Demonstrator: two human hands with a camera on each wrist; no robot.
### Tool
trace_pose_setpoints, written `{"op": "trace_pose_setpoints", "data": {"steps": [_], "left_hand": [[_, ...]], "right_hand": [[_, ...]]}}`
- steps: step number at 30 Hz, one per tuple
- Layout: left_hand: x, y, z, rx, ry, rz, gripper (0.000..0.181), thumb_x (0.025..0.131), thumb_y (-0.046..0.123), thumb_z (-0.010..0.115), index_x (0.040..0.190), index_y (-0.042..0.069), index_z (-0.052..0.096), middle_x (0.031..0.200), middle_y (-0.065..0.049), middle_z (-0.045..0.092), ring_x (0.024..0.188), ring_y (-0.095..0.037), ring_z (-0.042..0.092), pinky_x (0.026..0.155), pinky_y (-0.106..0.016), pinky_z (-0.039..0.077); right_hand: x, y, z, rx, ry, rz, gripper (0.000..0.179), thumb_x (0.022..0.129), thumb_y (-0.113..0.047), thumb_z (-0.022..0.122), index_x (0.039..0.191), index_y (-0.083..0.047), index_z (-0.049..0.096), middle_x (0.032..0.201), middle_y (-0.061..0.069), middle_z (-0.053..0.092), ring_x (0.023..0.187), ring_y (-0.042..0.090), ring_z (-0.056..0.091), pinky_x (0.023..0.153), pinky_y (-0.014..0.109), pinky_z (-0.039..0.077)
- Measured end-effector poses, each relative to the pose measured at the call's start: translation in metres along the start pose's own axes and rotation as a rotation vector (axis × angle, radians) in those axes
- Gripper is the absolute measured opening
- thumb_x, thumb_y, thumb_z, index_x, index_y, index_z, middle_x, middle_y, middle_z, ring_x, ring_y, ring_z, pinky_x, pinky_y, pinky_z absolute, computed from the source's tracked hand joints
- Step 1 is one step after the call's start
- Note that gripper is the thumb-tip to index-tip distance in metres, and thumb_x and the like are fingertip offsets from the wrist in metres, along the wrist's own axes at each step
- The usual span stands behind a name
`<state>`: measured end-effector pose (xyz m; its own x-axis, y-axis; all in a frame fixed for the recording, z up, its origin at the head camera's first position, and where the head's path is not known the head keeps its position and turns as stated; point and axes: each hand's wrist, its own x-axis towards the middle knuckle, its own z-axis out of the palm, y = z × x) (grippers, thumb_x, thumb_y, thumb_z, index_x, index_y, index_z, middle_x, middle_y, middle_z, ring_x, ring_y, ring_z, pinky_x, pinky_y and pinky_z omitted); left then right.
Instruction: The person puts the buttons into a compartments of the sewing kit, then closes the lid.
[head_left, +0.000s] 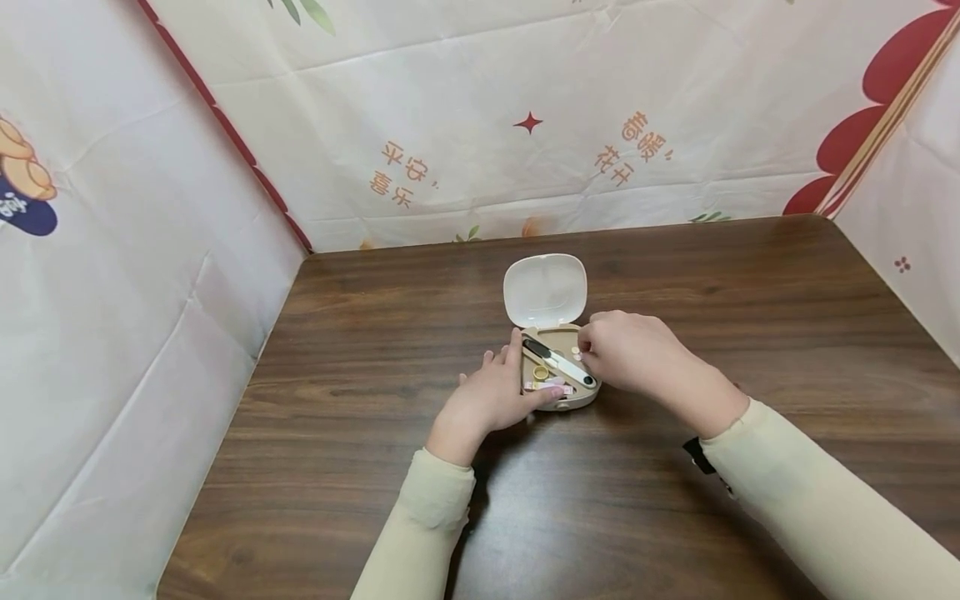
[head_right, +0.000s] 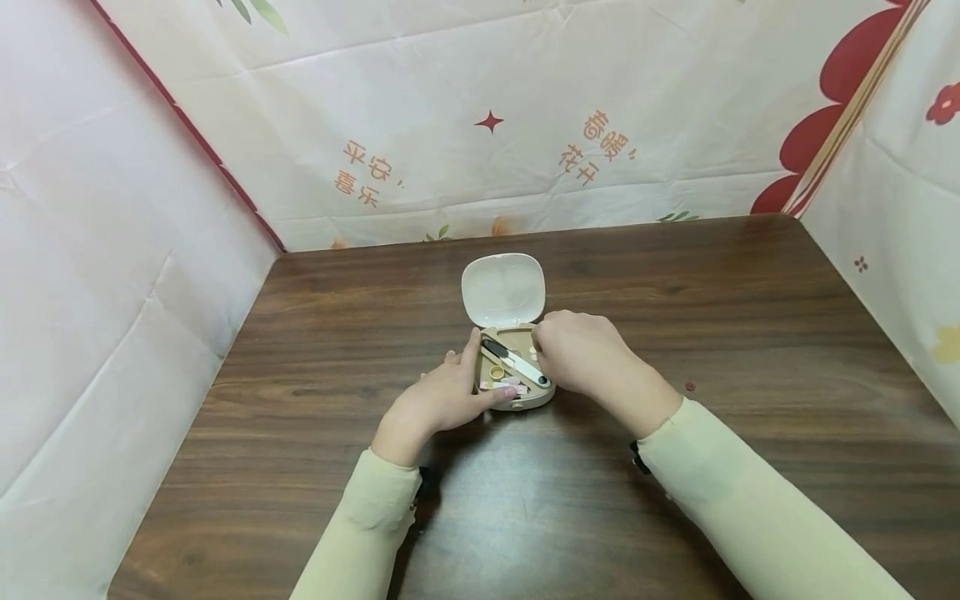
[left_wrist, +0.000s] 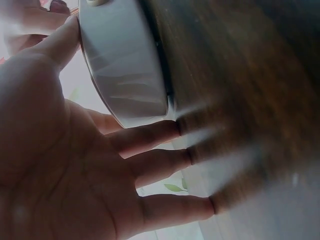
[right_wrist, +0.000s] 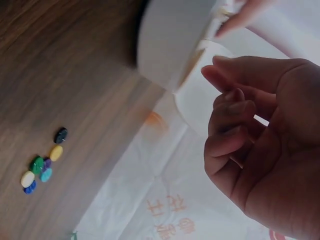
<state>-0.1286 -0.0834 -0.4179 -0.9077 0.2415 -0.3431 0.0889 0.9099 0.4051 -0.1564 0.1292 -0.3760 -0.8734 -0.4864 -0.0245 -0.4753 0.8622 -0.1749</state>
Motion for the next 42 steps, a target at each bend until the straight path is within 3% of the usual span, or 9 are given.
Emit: {"op": "trace_pose_setpoints", "data": {"steps": [7,17,24,32,37,42], "left_hand": [[0.000,0.002,-0.001,-0.006,0.003,-0.006,0.114,0.095,0.079,0.057,0.173,0.017,0.001,0.173,-0.016,0.035,0.163,-0.040,0.030,0.121,-0.076,0.032],[0.002,0.001,0.000,0.011,-0.008,-0.012,0.115,0.095,0.080,0.055,0.173,0.018,-0.001,0.175,-0.014,0.033,0.163,-0.038,0.030,0.122,-0.073,0.031],[0.001,0.000,0.000,0.002,-0.010,-0.006,0.115,0.095,0.080,0.055,0.173,0.019,-0.002,0.175,-0.014,0.033,0.163,-0.040,0.030,0.122,-0.074,0.031],[0.001,0.001,0.001,-0.001,-0.007,0.000,0.114,0.095,0.079,0.056,0.173,0.020,-0.001,0.175,-0.013,0.034,0.163,-0.040,0.031,0.121,-0.075,0.031],[0.001,0.001,0.001,-0.003,-0.006,-0.001,0.113,0.095,0.079,0.056,0.173,0.019,-0.001,0.174,-0.015,0.034,0.163,-0.039,0.031,0.121,-0.075,0.031],[0.001,0.001,0.002,0.003,-0.002,-0.001,0.114,0.095,0.079,0.056,0.173,0.018,0.000,0.174,-0.014,0.034,0.162,-0.039,0.032,0.121,-0.075,0.032]], "right_hand": [[-0.019,0.010,-0.008,0.022,-0.041,0.032,0.008,0.095,-0.023,0.072,0.093,-0.021,0.080,0.088,0.000,0.068,0.073,0.018,0.063,0.062,0.048,0.051],[-0.050,0.046,-0.012,0.018,-0.055,0.127,0.020,0.097,-0.028,0.074,0.111,-0.015,0.080,0.107,0.006,0.074,0.090,0.027,0.073,0.070,0.058,0.056],[-0.065,0.068,-0.006,0.025,-0.084,0.170,0.013,0.097,-0.028,0.074,0.103,-0.017,0.079,0.099,0.004,0.075,0.078,0.017,0.063,0.064,0.050,0.052],[-0.075,0.087,0.004,0.011,-0.142,0.219,0.029,0.097,-0.031,0.074,0.113,-0.007,0.076,0.099,0.007,0.075,0.077,0.017,0.061,0.063,0.046,0.052],[-0.083,0.106,0.007,-0.015,-0.157,0.245,0.044,0.097,-0.037,0.075,0.121,0.000,0.074,0.112,0.020,0.076,0.092,0.032,0.073,0.075,0.061,0.057],[-0.091,0.121,0.013,-0.032,-0.206,0.289,0.056,0.098,-0.041,0.074,0.127,0.006,0.069,0.121,0.031,0.070,0.110,0.050,0.070,0.084,0.068,0.055]]}}
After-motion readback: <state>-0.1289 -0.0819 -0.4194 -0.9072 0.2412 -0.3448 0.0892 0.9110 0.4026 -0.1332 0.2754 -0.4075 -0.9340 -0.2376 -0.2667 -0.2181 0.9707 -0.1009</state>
